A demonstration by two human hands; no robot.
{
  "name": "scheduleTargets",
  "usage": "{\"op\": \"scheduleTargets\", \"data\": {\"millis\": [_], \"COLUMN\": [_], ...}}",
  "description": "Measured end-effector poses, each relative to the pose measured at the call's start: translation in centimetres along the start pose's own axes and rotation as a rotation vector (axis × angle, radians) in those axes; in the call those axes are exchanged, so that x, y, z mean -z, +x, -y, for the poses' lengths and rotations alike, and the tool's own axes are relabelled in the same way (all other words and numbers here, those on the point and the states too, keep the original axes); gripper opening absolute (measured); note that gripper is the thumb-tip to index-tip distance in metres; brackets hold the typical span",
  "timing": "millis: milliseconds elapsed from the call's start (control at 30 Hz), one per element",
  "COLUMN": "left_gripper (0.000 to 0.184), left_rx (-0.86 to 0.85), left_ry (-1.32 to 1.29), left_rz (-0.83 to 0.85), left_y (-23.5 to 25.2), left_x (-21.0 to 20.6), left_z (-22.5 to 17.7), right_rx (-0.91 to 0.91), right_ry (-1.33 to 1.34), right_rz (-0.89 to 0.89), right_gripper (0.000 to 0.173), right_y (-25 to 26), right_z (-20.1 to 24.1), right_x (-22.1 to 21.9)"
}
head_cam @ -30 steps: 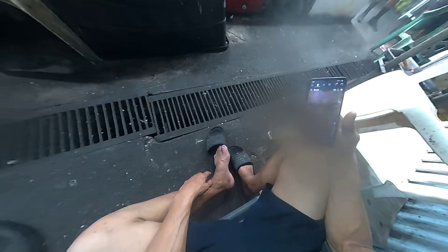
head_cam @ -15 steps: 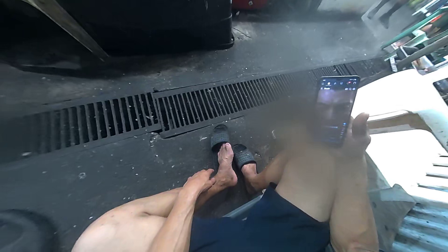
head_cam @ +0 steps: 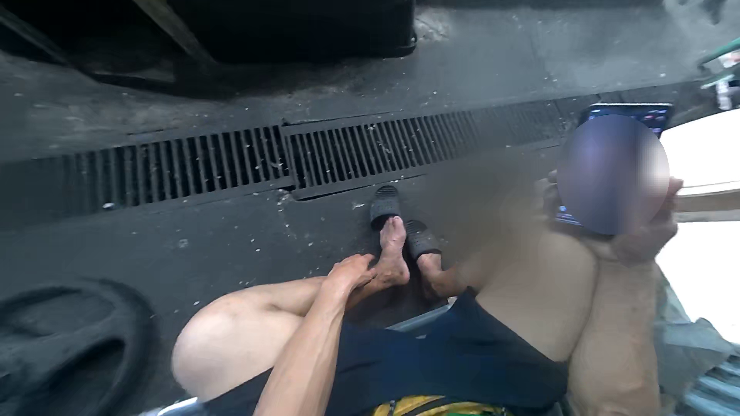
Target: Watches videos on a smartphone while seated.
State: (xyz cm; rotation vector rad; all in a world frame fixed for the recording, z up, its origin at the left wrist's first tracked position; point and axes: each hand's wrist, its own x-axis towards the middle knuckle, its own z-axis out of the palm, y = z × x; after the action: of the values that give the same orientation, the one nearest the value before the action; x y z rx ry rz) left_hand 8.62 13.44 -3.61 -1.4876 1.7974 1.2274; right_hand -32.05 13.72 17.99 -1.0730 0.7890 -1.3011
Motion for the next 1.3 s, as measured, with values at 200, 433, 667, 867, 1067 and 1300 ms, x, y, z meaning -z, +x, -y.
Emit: {"op": "scheduleTargets", "data": {"millis": [200,433,667,867,1067,1300], "left_gripper": [0.053,0.053,0.053,0.053,0.053,0.057], "left_rx": [0.009,0.012,0.008,0.005,0.001,-0.056], "left_ry": [0.015,0.004,0.012,0.019,0.013,0.010], "left_rz": [0.022,0.037,0.046,0.047,0.015,0.011], "left_y": [0.2,0.0,0.6,0.7,0.7,1.2], "left_x": [0.0,0.1,-0.3,-0.2,-0.7,-1.0], "left_z": [0.2,0.1,0.2,0.2,0.8,1.3], "right_rx": [-0.016,-0.010,0.002,0.014,0.012,0.066], "right_ry": [0.016,0.017,0.033,0.016,0.007,0.057], "right_rz": [0.024,0.018,0.020,0.029,-0.028,-0.040], "right_gripper": [0.080,0.082,0.080,0.077,0.076,0.063], "right_y": [0.3,0.4,0.4,0.4,0.0,-0.4], "right_z": [-0.2,-0.3,-0.3,-0.1,0.0,0.2], "right_x": [-0.1,-0.1,0.1,-0.2,-0.9,-0.8]}}
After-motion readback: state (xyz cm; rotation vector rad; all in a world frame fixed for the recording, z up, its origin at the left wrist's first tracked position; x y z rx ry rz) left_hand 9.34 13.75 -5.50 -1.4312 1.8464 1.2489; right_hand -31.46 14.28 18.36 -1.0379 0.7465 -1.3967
